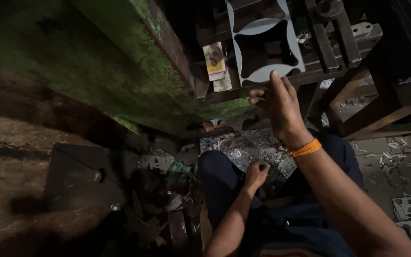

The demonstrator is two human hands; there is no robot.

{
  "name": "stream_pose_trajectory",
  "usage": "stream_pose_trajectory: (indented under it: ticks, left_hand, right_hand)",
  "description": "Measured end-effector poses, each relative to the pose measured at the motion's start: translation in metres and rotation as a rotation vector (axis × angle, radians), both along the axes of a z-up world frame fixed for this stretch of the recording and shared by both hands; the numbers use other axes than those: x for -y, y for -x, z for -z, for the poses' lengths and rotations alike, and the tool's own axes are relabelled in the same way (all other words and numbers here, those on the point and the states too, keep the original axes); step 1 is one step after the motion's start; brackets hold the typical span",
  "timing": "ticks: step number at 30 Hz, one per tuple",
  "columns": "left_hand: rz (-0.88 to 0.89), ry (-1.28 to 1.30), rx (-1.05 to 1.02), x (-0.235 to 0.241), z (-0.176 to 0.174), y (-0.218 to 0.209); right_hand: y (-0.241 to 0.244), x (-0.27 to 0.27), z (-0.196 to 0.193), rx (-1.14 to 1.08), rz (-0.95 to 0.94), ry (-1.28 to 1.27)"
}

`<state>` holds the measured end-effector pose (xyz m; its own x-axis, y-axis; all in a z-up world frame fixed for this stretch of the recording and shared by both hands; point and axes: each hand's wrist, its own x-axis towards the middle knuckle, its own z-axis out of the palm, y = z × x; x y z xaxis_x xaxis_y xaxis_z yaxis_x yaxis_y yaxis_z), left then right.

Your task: The recorder is shown handling, inspecting, and sorting metal cutout templates and scraps on a workshop floor.

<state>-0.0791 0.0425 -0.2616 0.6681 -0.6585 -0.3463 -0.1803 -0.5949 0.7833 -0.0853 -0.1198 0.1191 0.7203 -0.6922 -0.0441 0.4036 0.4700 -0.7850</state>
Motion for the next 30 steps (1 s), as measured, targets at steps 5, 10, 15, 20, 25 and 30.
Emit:
stream_pose_trajectory:
  ticks: [5,10,15,20,25,30]
  left_hand:
    - [0.018,-0.044,0.038,-0.001,-0.006,0.001]
    - [0.006,0.05,0.141,-0.004,0.018,0.0]
    - [-0.024,0.126,0.11,-0.004,0.048,-0.007]
    - [0.089,0.156,0.092,-0.007,0.026,-0.015]
    - [0.124,0.148,0.029,-0.005,0.024,-0.018]
    - [0.096,0.119,0.083,-0.003,0.058,-0.024]
  right_hand:
    - [-0.003,-0.004,-0.004,0.009,0.013,0.039]
    - [-0.008,-0.004,-0.019,-0.145,0.029,0.021]
    - [-0.019,0.014,0.008,-0.188,0.11,0.053]
    - [-0.031,0.017,0.035,-0.168,0.179,0.109]
    - [-0.03,0.011,0.013,-0.14,0.139,0.026]
    - [-0.028,0.009,-0.015,-0.214,0.157,0.21]
